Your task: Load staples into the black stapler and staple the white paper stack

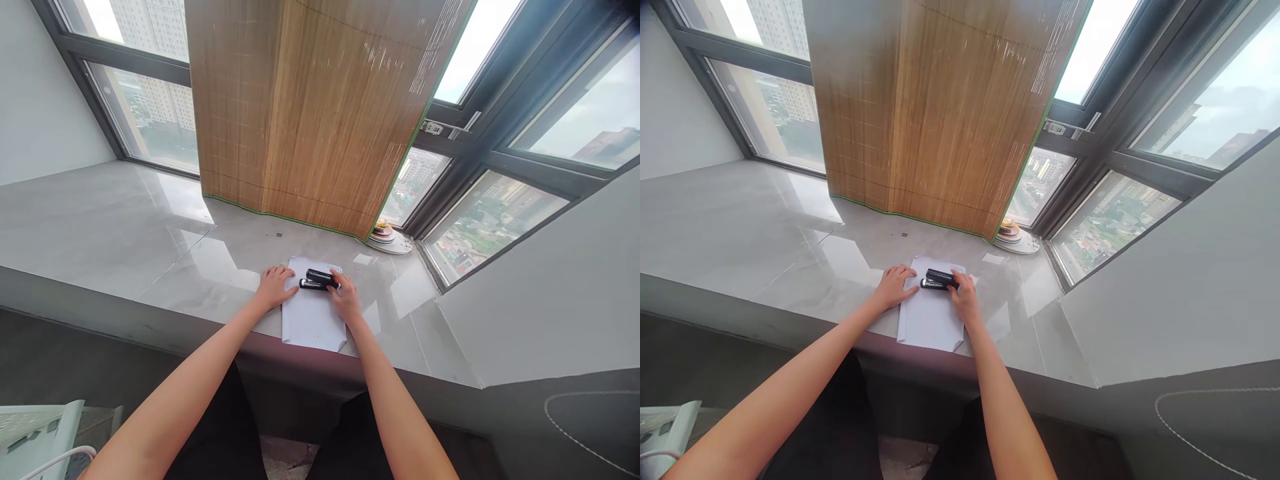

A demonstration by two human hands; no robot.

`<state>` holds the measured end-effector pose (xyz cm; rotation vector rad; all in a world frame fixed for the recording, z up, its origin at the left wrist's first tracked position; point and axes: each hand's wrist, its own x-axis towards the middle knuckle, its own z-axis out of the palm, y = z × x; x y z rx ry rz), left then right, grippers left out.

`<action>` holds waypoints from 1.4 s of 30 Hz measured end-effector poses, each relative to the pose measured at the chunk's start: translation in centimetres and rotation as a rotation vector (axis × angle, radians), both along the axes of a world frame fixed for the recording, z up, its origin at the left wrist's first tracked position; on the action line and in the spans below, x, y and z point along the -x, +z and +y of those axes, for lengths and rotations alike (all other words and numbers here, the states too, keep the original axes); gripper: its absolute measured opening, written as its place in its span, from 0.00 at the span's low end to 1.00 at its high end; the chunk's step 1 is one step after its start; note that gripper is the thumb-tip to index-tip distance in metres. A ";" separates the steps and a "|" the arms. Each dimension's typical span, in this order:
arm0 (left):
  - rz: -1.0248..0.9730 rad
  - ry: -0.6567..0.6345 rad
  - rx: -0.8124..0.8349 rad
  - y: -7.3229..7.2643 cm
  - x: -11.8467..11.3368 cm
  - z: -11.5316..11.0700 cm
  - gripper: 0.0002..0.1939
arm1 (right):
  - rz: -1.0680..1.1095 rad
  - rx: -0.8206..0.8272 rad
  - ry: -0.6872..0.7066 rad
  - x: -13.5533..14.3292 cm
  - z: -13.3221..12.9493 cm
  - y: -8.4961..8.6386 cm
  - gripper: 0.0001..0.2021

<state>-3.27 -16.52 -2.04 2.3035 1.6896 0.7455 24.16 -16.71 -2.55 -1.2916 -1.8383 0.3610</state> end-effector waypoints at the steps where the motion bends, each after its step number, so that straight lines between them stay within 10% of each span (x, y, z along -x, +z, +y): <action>1: 0.000 0.001 -0.003 -0.1 0.0 0.0 0.16 | -0.015 -0.015 -0.024 -0.1 -0.2 0.1 0.26; 23: 0.012 -0.009 -0.014 -0.8 0.1 0.1 0.21 | -0.556 0.232 -0.276 0.1 -4.2 1.5 0.30; 42: -0.038 -0.006 -0.008 -1.1 0.1 0.2 0.27 | -0.257 0.159 -0.168 -1.0 -3.4 0.3 0.34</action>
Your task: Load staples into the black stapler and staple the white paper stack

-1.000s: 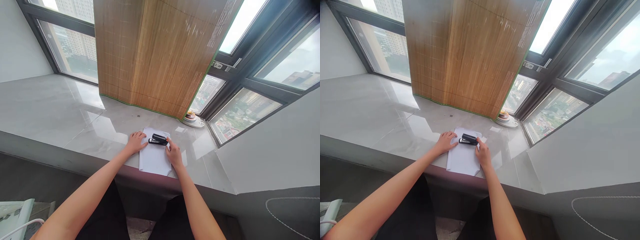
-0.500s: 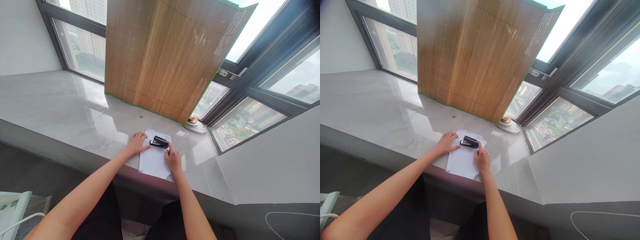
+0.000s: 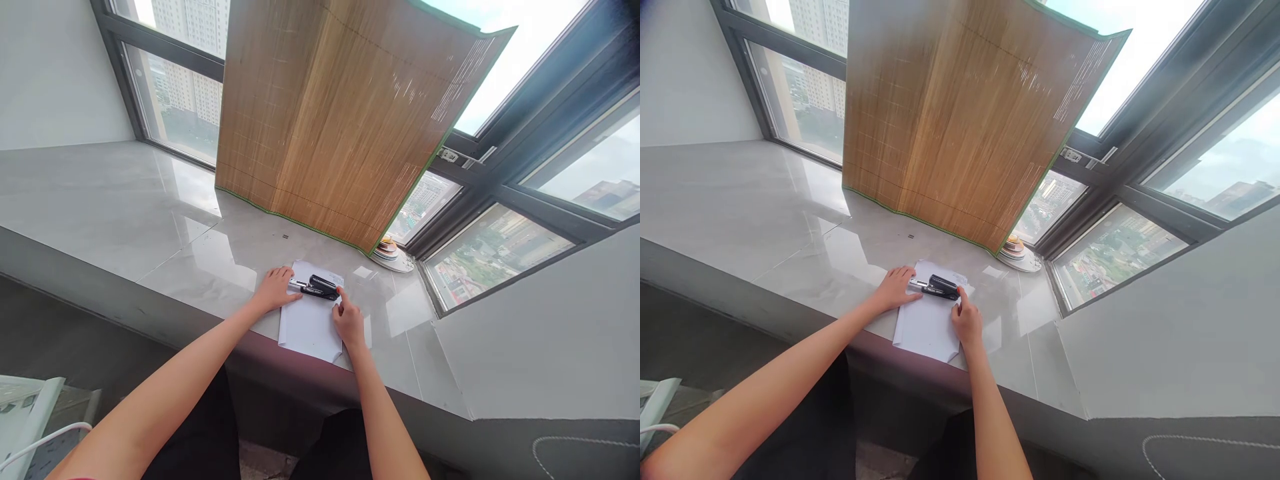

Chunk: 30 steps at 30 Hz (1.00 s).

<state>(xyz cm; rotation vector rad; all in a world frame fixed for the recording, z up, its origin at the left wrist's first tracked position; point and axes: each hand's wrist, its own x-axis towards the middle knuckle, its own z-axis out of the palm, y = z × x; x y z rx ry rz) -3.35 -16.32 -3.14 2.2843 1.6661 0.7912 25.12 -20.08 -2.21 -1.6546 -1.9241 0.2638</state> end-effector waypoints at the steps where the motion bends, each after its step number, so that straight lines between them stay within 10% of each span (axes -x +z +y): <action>1: -0.001 0.001 0.004 0.1 0.0 0.0 0.27 | 0.018 0.001 0.006 -0.1 0.0 0.0 0.34; 30: -0.041 0.006 0.018 1.0 -0.1 -0.6 0.26 | 0.238 0.104 0.231 2.3 4.6 4.5 0.16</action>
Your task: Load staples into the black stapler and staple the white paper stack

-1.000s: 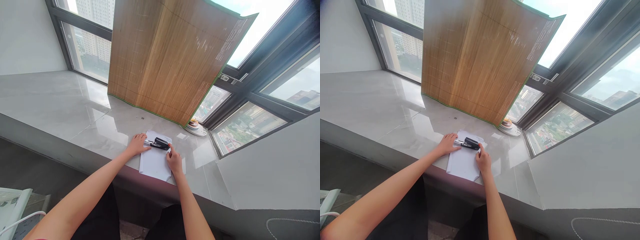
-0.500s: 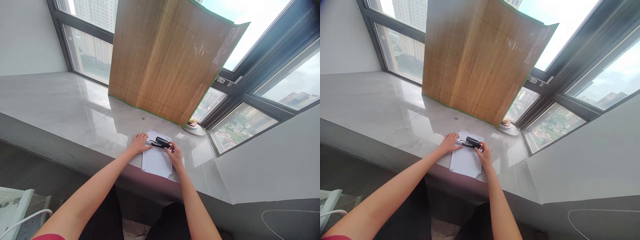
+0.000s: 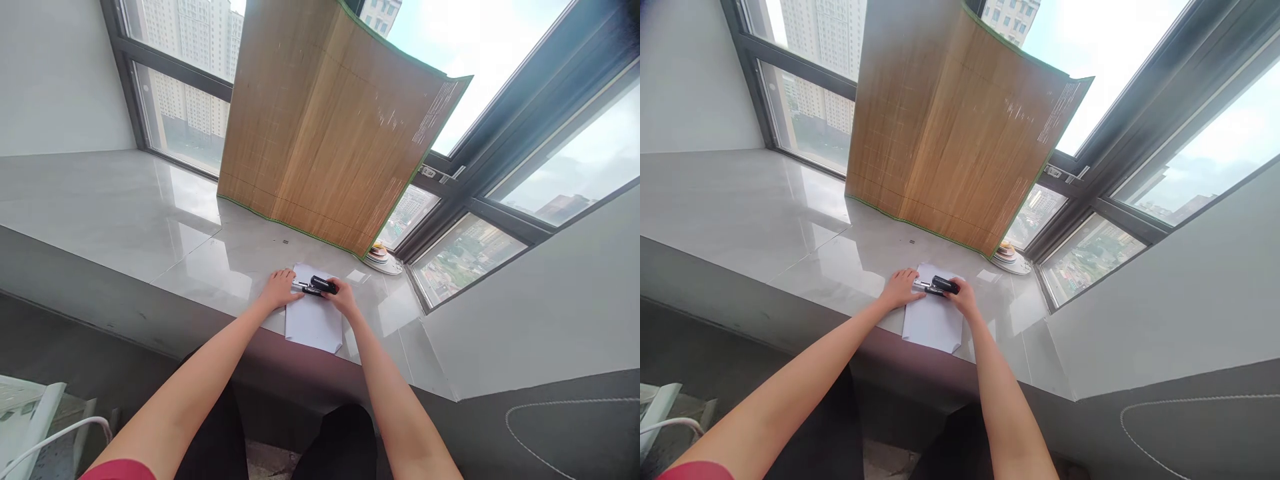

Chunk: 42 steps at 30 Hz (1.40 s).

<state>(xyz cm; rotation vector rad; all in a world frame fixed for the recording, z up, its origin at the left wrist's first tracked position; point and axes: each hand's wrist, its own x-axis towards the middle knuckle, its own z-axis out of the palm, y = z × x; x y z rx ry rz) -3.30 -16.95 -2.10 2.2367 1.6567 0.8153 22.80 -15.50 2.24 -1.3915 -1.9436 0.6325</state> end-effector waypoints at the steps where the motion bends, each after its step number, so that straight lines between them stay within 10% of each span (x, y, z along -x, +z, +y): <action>1: -0.075 -0.004 0.007 0.1 0.1 0.0 0.27 | -0.021 -0.022 -0.018 0.1 -0.1 0.3 0.16; 10: -1.209 0.278 0.172 2.5 -3.0 0.0 0.23 | -0.270 -0.560 0.051 0.9 -4.0 5.4 0.14; 15: -1.954 0.130 0.504 4.0 -4.5 -0.3 0.21 | -0.544 -0.697 0.319 1.8 -6.9 7.2 0.21; 18: -2.069 0.129 0.546 4.5 -4.5 -0.7 0.18 | -0.632 -0.691 0.397 1.8 -7.7 7.5 0.21; 22: -1.854 0.222 0.461 4.2 -4.0 -0.7 0.12 | -0.575 -0.675 0.346 1.6 -7.8 7.2 0.21; 29: -1.166 0.433 0.341 2.5 -0.1 -0.8 0.18 | -0.024 -0.485 -0.187 1.9 -5.3 2.0 0.09; 34: -0.792 0.315 0.288 2.3 0.9 -1.2 0.24 | 0.215 -0.157 -0.365 2.3 -2.8 -1.6 0.18; 42: -0.082 0.101 0.202 1.9 0.0 -1.7 0.24 | 0.173 -0.045 -0.310 3.5 -1.1 -2.5 0.14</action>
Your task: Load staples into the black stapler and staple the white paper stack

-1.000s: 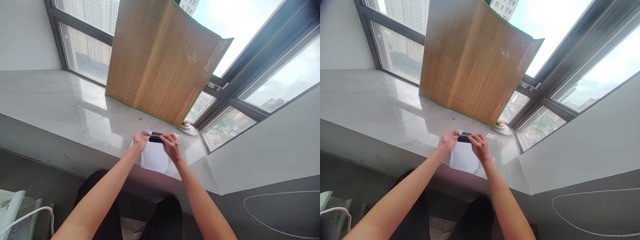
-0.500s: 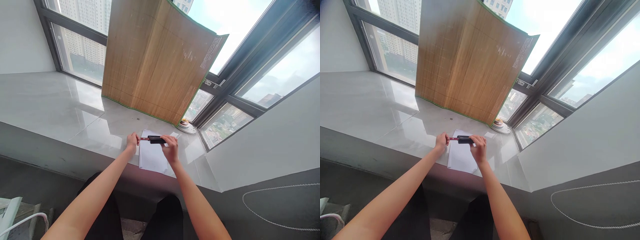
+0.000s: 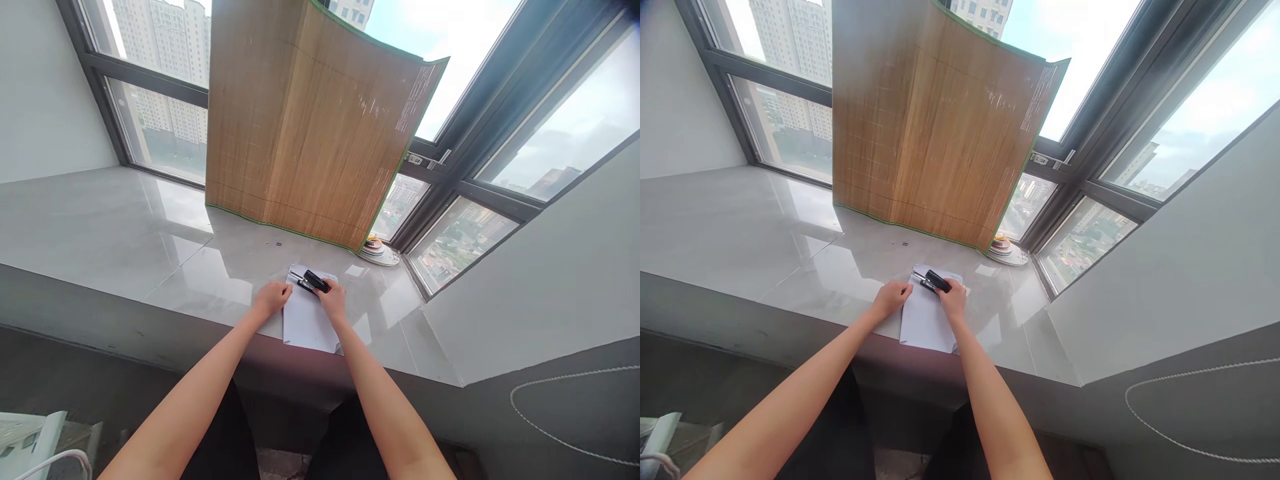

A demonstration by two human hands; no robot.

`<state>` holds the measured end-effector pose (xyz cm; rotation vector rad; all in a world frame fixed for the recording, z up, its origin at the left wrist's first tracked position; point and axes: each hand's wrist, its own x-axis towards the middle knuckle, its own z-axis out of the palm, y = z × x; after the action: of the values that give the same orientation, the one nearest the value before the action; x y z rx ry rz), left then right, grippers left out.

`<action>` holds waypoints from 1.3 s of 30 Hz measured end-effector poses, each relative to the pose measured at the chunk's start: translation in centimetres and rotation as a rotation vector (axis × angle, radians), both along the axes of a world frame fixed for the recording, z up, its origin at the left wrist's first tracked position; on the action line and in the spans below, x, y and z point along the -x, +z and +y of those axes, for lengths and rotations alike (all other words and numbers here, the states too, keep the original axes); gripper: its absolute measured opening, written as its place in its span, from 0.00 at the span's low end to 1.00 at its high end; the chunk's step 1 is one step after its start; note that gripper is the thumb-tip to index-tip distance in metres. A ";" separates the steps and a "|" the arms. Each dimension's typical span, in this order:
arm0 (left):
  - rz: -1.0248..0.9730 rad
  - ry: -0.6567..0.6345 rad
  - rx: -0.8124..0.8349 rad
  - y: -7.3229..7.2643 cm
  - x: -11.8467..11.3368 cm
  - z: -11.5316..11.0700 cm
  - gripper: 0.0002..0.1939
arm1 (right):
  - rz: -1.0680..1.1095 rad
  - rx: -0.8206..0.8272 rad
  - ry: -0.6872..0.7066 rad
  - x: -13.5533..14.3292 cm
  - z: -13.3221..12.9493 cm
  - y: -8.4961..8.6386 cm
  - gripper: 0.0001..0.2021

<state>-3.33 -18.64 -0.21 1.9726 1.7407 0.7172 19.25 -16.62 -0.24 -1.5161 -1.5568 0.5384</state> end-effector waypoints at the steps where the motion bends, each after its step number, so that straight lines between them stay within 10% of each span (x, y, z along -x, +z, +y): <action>1: -0.004 0.014 -0.004 0.2 0.1 0.0 0.24 | -0.012 -0.007 0.007 0.1 -0.1 0.2 0.15; 9: -0.954 0.343 0.202 3.2 -2.3 -3.3 0.20 | -0.078 -0.445 0.225 3.2 -6.8 3.9 0.13; 15: -1.715 0.277 0.579 5.1 -5.5 -8.3 0.15 | -0.058 -0.391 0.386 5.2 -12.9 4.6 0.13; 21: -1.588 -0.011 0.715 5.7 -5.4 -10.5 0.23 | -0.060 -0.224 0.367 3.3 -13.7 5.0 0.14; 30: -1.357 -0.104 0.725 8.9 -6.3 -13.1 0.26 | 0.326 -0.059 0.469 1.4 -14.1 5.9 0.08; 37: -1.300 0.181 0.402 8.9 -3.8 -8.9 0.20 | 0.669 -0.006 0.411 -0.5 -13.0 6.1 0.15; 39: -0.975 0.287 0.104 7.8 -1.5 -5.8 0.16 | 0.799 -0.004 0.337 -1.4 -11.7 6.0 0.15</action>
<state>-1.88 -24.40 7.62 0.9829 1.3692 1.3529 20.69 -28.28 5.72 -0.8482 -1.1547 1.1626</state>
